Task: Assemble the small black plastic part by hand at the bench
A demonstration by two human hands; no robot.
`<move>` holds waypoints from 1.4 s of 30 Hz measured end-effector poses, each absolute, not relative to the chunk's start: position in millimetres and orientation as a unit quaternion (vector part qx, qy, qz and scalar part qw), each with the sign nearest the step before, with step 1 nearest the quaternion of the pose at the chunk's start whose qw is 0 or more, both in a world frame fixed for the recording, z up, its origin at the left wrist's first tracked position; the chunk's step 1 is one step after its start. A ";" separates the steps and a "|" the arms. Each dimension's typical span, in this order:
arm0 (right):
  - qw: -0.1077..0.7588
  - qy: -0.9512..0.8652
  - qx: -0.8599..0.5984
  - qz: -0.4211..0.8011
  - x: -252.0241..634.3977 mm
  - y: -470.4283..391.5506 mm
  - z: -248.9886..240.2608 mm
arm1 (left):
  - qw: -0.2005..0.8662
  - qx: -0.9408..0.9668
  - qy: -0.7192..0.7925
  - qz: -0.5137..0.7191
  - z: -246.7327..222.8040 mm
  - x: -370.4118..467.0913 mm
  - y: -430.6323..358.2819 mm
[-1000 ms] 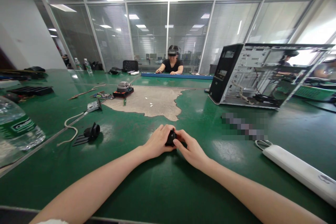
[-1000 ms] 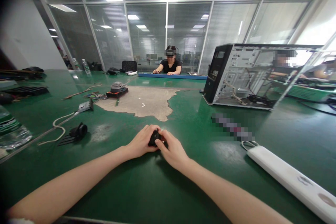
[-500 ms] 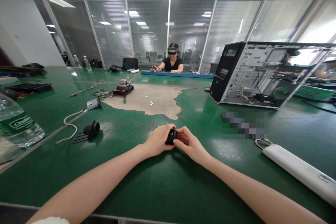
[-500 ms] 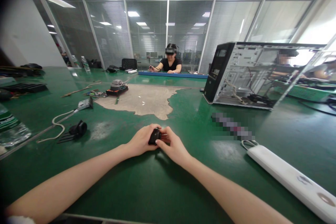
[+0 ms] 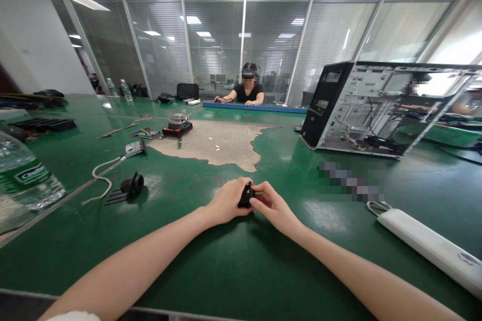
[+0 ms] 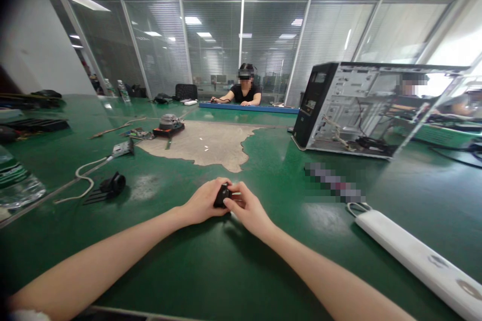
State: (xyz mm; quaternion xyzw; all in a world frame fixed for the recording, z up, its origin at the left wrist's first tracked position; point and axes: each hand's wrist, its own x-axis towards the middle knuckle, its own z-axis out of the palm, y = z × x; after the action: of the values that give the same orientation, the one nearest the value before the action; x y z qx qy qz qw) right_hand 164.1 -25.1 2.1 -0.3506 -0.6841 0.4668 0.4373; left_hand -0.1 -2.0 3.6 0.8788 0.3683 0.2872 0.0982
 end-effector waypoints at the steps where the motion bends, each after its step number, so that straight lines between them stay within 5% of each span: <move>1: 0.445 -0.680 -0.355 0.463 163.6 -24.8 1.8 | 0.098 0.878 0.370 0.287 3.9 -0.2 -2.2; 20: 0.463 -0.703 -0.386 0.377 160.3 -22.7 2.0 | 0.094 0.881 0.364 0.286 5.2 -0.8 -3.2; 42: 0.431 -0.675 -0.403 0.443 167.3 -17.9 0.9 | 0.097 0.889 0.354 0.275 8.1 -0.6 -3.6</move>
State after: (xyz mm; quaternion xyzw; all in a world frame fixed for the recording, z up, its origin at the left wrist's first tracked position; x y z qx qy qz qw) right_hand 167.3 -17.9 0.9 -0.4032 -0.6748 0.4426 0.4314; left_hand -0.6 -3.6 8.1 0.8888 0.3535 0.2752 0.0968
